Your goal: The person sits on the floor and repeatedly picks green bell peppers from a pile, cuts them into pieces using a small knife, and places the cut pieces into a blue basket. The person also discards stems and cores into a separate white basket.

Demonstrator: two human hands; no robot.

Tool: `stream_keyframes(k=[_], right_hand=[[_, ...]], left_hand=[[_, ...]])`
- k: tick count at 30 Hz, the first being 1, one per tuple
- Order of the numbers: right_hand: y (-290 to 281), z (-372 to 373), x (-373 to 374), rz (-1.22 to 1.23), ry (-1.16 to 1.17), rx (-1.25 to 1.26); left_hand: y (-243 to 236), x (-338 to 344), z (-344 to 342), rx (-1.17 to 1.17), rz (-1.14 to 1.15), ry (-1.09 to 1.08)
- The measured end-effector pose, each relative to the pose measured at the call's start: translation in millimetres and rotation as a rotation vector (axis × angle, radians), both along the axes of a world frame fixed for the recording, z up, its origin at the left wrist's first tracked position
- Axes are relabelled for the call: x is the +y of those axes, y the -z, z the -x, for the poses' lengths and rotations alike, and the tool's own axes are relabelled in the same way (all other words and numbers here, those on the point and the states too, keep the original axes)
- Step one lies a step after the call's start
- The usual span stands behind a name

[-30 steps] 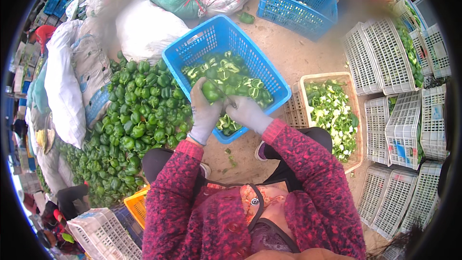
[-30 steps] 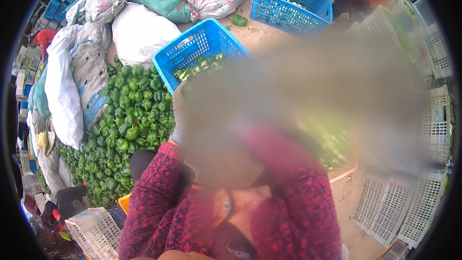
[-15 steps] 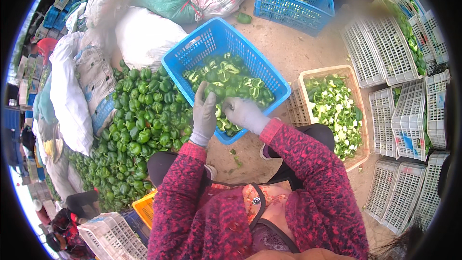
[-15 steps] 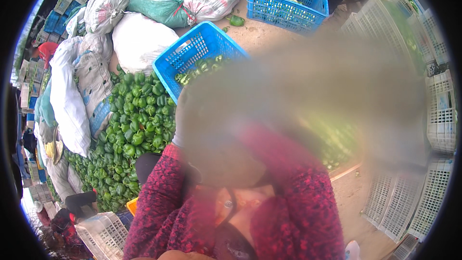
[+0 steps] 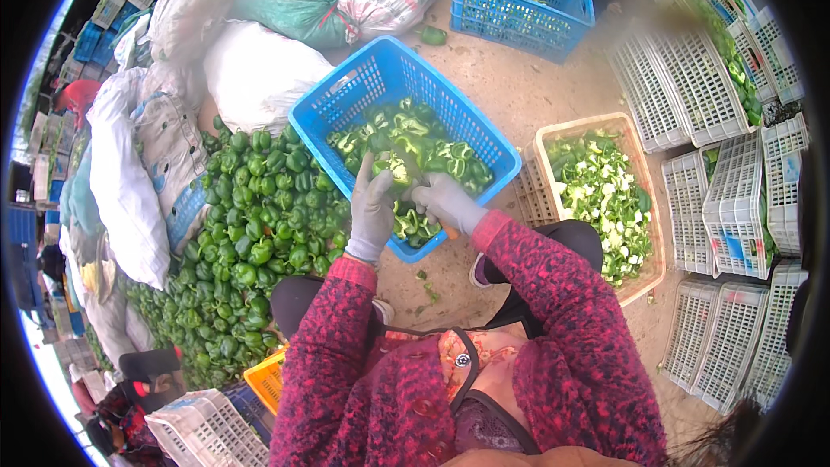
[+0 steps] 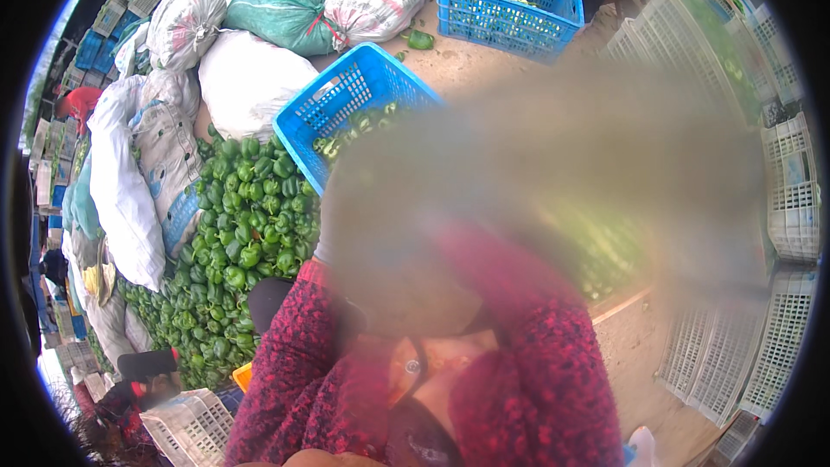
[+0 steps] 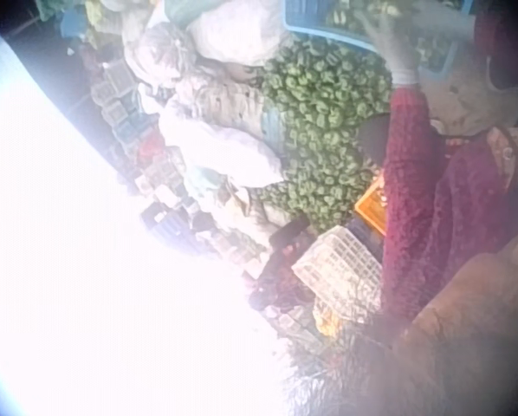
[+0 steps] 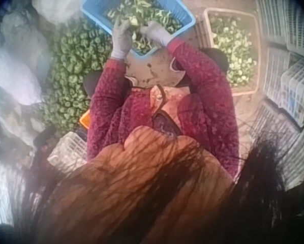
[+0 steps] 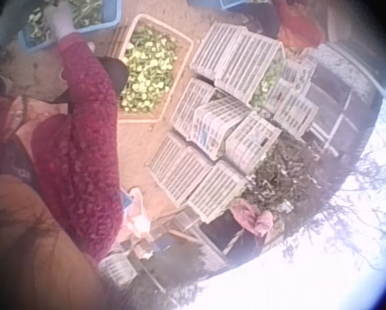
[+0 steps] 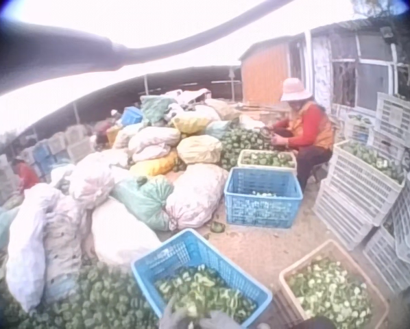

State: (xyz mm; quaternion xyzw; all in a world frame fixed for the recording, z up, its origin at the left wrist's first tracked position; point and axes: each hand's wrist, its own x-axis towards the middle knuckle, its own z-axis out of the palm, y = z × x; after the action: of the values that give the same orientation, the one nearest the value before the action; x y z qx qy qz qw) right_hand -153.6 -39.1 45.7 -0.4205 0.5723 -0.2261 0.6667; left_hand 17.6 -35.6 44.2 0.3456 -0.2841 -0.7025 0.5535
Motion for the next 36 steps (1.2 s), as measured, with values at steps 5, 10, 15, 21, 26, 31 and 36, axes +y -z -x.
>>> stream_keyframes(k=[5, 10, 15, 21, 26, 31, 36], right_hand=[[13.0, 12.3, -4.1, -0.174, 0.216, -0.257], [4.6, 20.4, -1.7, -0.027, 0.283, -0.131], [-9.6, 11.8, 2.0, 0.379, -0.02, 0.451], [-15.7, 14.3, -5.0, 0.371, -0.106, 0.481], [-41.9, 33.3, -1.2, 0.005, 0.242, -0.357], [-92.1, 121.7, 3.9, 0.389, 0.581, -0.05], [-107.2, 300.9, 61.7, 0.296, 0.492, 0.595]], left_hand=[[7.3, 1.9, -3.9, 0.108, 0.018, -0.028], [10.1, 0.7, -9.6, 0.151, -0.029, 0.053], [18.0, -1.1, -8.6, -0.299, 0.323, 0.144], [13.2, 8.3, 12.2, -0.76, 0.299, 0.121], [0.9, 3.6, 0.6, -0.119, -0.141, 0.088], [3.8, -27.9, -22.0, -0.306, -0.102, 0.063], [41.2, -73.1, -102.7, -0.81, 0.003, -0.448]])
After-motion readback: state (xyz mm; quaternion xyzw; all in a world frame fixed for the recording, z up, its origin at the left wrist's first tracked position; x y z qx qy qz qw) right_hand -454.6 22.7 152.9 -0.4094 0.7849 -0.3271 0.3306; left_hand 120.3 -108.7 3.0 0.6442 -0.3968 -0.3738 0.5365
